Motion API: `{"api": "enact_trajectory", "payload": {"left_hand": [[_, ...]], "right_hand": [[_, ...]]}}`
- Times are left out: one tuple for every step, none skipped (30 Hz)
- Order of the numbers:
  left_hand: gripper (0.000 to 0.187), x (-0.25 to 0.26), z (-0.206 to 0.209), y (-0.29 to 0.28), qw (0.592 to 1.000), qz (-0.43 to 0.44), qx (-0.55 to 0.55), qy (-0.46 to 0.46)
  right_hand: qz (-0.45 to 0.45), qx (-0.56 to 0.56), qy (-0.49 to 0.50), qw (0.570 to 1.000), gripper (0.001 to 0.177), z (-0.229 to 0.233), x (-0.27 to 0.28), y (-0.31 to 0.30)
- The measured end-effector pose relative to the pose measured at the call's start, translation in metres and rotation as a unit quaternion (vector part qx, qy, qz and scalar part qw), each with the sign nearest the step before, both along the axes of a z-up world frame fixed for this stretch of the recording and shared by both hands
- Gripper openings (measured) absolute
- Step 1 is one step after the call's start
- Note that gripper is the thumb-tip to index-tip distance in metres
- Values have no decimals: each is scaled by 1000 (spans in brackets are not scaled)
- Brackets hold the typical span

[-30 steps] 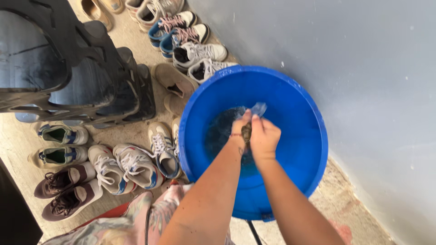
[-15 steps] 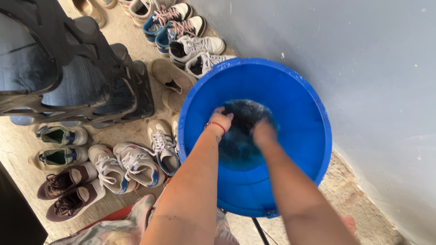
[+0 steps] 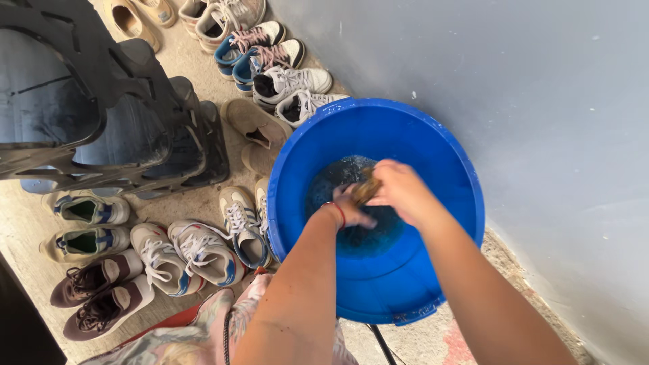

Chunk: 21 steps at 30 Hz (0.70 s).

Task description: The person wipes a black plastic shoe rack with a wet cloth. They dip the cloth into a blue bucket of water, wring it out, and wipe the top and sides of the rack. The person rotates the rack to access different sides and continues wiping until the entire surface is cleaned.

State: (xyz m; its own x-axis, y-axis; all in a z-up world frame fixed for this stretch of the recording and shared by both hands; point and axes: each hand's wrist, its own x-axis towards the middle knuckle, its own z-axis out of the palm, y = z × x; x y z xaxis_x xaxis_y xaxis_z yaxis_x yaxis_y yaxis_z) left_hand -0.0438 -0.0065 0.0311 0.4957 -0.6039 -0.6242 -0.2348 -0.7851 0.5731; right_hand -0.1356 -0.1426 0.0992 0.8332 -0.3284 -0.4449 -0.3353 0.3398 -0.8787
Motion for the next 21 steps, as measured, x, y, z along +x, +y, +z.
{"api": "enact_trajectory", "payload": {"left_hand": [[88, -3, -11, -2, 997, -5, -65, -30], [70, -3, -22, -3, 993, 47, -113, 1], [52, -2, -30, -5, 982, 98, -159, 33], [36, 2, -33, -11, 965, 148, -208, 63], [34, 4, -32, -15, 963, 138, -225, 60], [33, 7, -26, -19, 961, 128, -240, 55], [34, 9, -18, -22, 958, 117, -256, 50], [32, 6, -9, -27, 948, 122, -279, 93], [30, -1, 1, -35, 935, 126, -302, 136], [29, -5, 14, -42, 920, 130, -324, 177], [32, -8, 27, -46, 885, 148, -351, 269], [35, -13, 41, -48, 840, 165, -373, 358], [38, -18, 54, -48, 787, 181, -390, 443], [39, -19, 65, -45, 776, 214, -403, 435], [40, -21, 75, -42, 764, 247, -417, 425], [41, -23, 81, -38, 751, 281, -429, 416], [43, -23, 85, -35, 793, 304, -410, 332], [45, -23, 86, -35, 827, 324, -389, 246], [49, -22, 86, -35, 852, 341, -364, 157], [49, -24, 85, -34, 822, 365, -372, 229], [50, -28, 84, -32, 786, 387, -378, 299]], "right_hand": [[16, -90, -79, 993, 13, 27, -13, -3], [-72, -52, -81, 993, 17, 48, -26, -8], [-159, -13, -82, 984, 21, 62, -37, -14], [-194, -44, -36, 979, 22, 71, -45, -18], [-228, -75, 11, 971, 24, 76, -55, -23], [-261, -104, 56, 958, 26, 74, -62, -26], [-231, -164, 111, 953, 31, 65, -66, -26], [-198, -222, 167, 940, 39, 52, -69, -20], [-165, -278, 222, 920, 50, 37, -72, -15], [-113, -352, 179, 912, 64, 22, -73, -6], [-58, -423, 135, 894, 78, 10, -74, -1], [-86, -328, 117, 933, 66, 1, -73, 3], [-112, -230, 98, 962, 55, -7, -66, 14], [-135, -128, 75, 980, 45, -10, -60, 23], [-180, -92, 14, 979, 45, -8, -56, 24], [-223, -54, -45, 972, 44, -3, -52, 25], [-264, -16, -103, 959, 44, 3, -49, 28], [-257, 10, -117, 959, 42, 11, -50, 32], [-250, 36, -131, 959, 40, 20, -52, 36], [-243, 60, -145, 957, 38, 30, -53, 37], [-211, 83, -170, 959, 44, 38, -56, 39]]}}
